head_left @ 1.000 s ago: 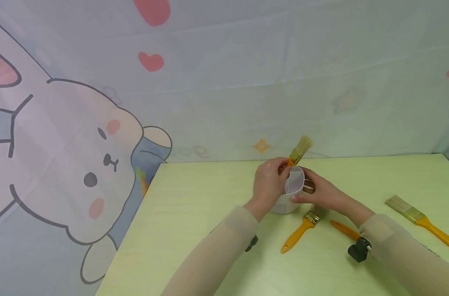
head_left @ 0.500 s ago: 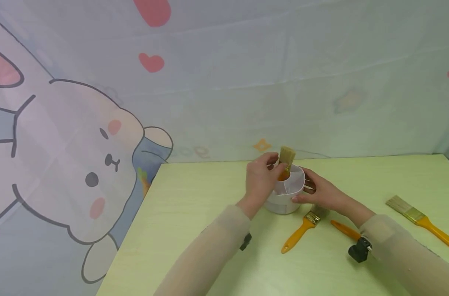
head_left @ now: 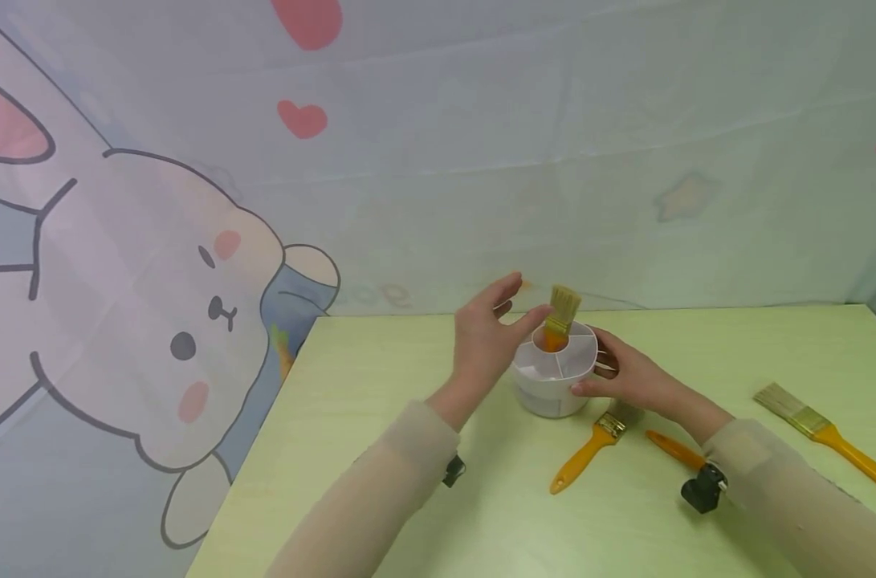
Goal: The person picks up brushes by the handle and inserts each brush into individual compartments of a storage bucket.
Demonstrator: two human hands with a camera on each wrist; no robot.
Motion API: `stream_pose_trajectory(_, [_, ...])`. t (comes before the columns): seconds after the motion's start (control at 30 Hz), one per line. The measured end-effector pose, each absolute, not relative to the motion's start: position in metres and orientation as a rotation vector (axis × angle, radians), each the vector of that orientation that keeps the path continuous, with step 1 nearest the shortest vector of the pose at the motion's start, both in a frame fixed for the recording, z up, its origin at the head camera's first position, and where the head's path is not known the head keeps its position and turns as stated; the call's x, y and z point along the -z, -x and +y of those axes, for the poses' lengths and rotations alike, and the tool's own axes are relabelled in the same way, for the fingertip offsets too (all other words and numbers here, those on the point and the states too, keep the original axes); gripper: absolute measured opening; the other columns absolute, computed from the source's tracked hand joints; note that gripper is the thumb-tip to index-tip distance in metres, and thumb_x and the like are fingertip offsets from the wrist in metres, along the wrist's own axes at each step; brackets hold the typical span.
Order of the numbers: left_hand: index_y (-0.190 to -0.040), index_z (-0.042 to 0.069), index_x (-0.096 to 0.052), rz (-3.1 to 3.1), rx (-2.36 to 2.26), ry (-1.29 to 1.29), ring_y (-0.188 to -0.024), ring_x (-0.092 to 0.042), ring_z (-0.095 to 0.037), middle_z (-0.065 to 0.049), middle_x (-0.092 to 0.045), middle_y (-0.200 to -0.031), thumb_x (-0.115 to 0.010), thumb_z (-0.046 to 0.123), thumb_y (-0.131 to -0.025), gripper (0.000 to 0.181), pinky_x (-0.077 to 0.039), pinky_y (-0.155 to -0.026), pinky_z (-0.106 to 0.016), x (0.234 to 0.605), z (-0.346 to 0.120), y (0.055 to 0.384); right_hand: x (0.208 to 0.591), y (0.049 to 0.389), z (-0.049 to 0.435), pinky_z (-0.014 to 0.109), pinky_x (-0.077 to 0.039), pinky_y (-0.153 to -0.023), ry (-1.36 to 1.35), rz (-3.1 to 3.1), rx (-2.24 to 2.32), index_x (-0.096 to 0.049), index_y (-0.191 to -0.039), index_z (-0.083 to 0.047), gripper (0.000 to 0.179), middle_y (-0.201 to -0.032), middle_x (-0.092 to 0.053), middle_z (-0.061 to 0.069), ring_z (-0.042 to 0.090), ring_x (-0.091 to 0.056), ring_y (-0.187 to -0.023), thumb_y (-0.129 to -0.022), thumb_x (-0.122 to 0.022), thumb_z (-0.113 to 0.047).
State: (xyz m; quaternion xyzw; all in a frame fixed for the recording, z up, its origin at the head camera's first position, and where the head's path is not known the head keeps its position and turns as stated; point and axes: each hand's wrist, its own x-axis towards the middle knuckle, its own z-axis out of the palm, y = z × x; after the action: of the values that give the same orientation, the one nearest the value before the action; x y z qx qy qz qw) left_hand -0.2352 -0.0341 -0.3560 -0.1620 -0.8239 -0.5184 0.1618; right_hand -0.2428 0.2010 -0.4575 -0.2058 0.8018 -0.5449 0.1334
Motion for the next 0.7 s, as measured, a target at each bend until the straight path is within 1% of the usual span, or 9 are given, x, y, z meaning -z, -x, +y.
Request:
stream_pose_trajectory(0.03, [-0.132,0.014,-0.059,-2.338,1.492,0.477,-0.117,-0.06,-0.015,-0.001,-0.062,-0.131,-0.078,0.037,-0.08,0.06,-0.051,-0.093,-0.02,0.356,-0.036,0.235,0.458,0.243,0.201,0.047,-0.041,-0.105,0.598,2.324,1.583,-0.017,-0.153,-0.012,0.091,-0.154,-0.029,0.014,0.04,-0.032,-0.139,-0.085,-0.075,-0.029])
stream_pose_trajectory(0.23, [-0.132,0.017,-0.058,-2.253,1.571,0.551,-0.121,-0.056,-0.009,0.003,-0.059,-0.133,-0.079,0.032,-0.079,0.06,-0.05,-0.097,-0.024,0.364,-0.044,0.236,0.457,0.243,0.203,0.048,-0.041,-0.106,0.595,2.32,1.577,-0.019,-0.152,-0.015,0.089,-0.154,-0.03,0.011,0.038,-0.033,-0.139,-0.085,-0.075,-0.03])
stream_pose_trajectory(0.33, [-0.133,0.02,-0.057,-2.237,1.609,0.535,-0.121,-0.055,-0.007,0.006,-0.058,-0.133,-0.081,0.031,-0.078,0.061,-0.05,-0.097,-0.024,0.37,-0.048,0.236,0.458,0.244,0.203,0.048,-0.04,-0.107,0.581,2.316,1.572,-0.02,-0.152,-0.017,0.089,-0.154,-0.031,0.01,0.037,-0.033,-0.139,-0.084,-0.076,-0.032])
stream_pose_trajectory(0.43, [-0.135,0.023,-0.055,-2.244,1.642,0.497,-0.123,-0.054,-0.008,0.009,-0.057,-0.134,-0.082,0.029,-0.077,0.065,-0.049,-0.098,-0.023,0.378,-0.052,0.236,0.458,0.245,0.204,0.048,-0.04,-0.107,0.582,2.313,1.572,-0.021,-0.152,-0.017,0.089,-0.154,-0.031,0.009,0.037,-0.033,-0.14,-0.084,-0.076,-0.032])
stream_pose_trajectory(0.57, [-0.139,0.027,-0.051,-2.274,1.681,0.438,-0.125,-0.052,-0.011,0.011,-0.055,-0.136,-0.083,0.033,-0.076,0.07,-0.047,-0.1,-0.022,0.39,-0.056,0.236,0.459,0.247,0.204,0.046,-0.04,-0.107,0.599,2.314,1.574,-0.02,-0.152,-0.016,0.089,-0.154,-0.03,0.009,0.037,-0.032,-0.14,-0.084,-0.075,-0.032])
stream_pose_trajectory(0.67, [-0.14,0.029,-0.048,-2.295,1.71,0.404,-0.127,-0.051,-0.012,0.01,-0.053,-0.137,-0.082,0.041,-0.074,0.076,-0.046,-0.101,-0.023,0.401,-0.059,0.235,0.46,0.248,0.204,0.045,-0.04,-0.106,0.61,2.313,1.58,-0.021,-0.152,-0.016,0.089,-0.153,-0.031,0.008,0.036,-0.032,-0.14,-0.084,-0.076,-0.032])
stream_pose_trajectory(0.7, [-0.141,0.03,-0.047,-2.303,1.719,0.391,-0.128,-0.05,-0.01,0.011,-0.052,-0.138,-0.082,0.044,-0.073,0.078,-0.045,-0.102,-0.023,0.404,-0.06,0.235,0.46,0.249,0.204,0.045,-0.041,-0.106,0.613,2.309,1.584,-0.021,-0.152,-0.016,0.089,-0.153,-0.031,0.008,0.036,-0.033,-0.14,-0.084,-0.076,-0.031])
